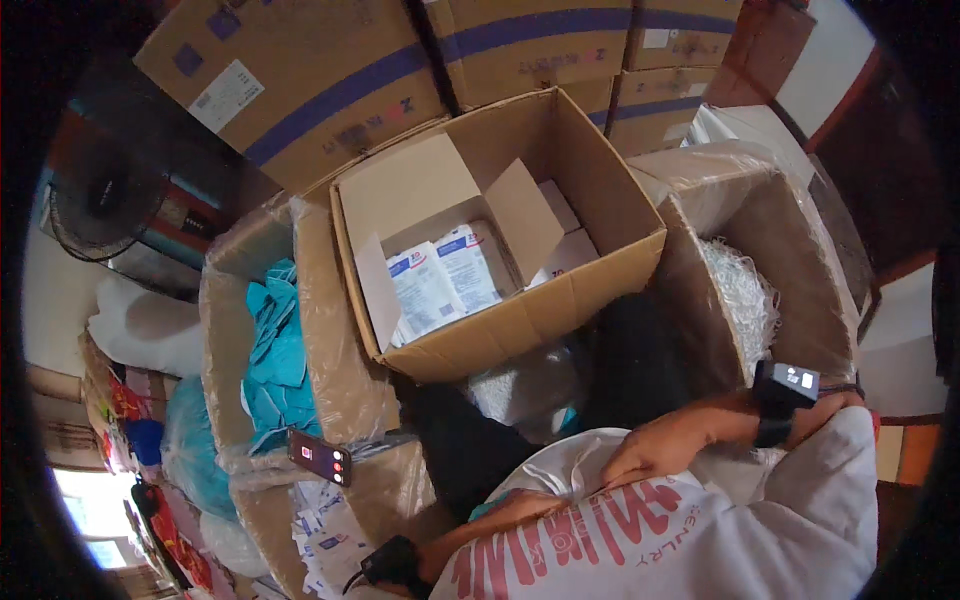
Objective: The person is packing face masks into small white packets.
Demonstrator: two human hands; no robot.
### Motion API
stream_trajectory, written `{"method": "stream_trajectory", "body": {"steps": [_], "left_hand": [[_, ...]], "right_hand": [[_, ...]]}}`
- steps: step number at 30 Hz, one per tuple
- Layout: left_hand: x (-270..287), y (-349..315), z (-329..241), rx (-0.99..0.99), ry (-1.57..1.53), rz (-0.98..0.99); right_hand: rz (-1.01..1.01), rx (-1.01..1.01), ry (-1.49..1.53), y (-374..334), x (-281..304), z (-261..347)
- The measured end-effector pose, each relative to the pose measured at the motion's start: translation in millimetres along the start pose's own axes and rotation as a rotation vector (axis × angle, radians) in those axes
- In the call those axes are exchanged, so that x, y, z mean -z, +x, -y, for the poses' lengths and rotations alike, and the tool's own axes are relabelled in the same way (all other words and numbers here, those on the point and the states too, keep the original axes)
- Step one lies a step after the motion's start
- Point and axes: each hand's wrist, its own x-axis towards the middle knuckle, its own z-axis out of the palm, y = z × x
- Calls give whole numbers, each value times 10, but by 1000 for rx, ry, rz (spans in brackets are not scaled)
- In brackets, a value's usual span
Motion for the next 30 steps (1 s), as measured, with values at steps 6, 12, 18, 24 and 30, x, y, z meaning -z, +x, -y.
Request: {"method": "stream_trajectory", "body": {"steps": [6,12,18,24,30], "left_hand": [[20,-100,27,70,-166,-72],[-33,-113,29,72,-149,-126],[-103,-43,-80,38,-116,-211],[184,-27,24,103,-478,-722],[647,-365,-159,19,-67,-932]], "right_hand": [[62,-195,233,-380,37,114],[170,-443,432,-604,116,89],[-389,-966,106,-1513,309,243],[-654,-475,663,-759,404,-298],[-849,-290,1031,605,312,-1501]]}}
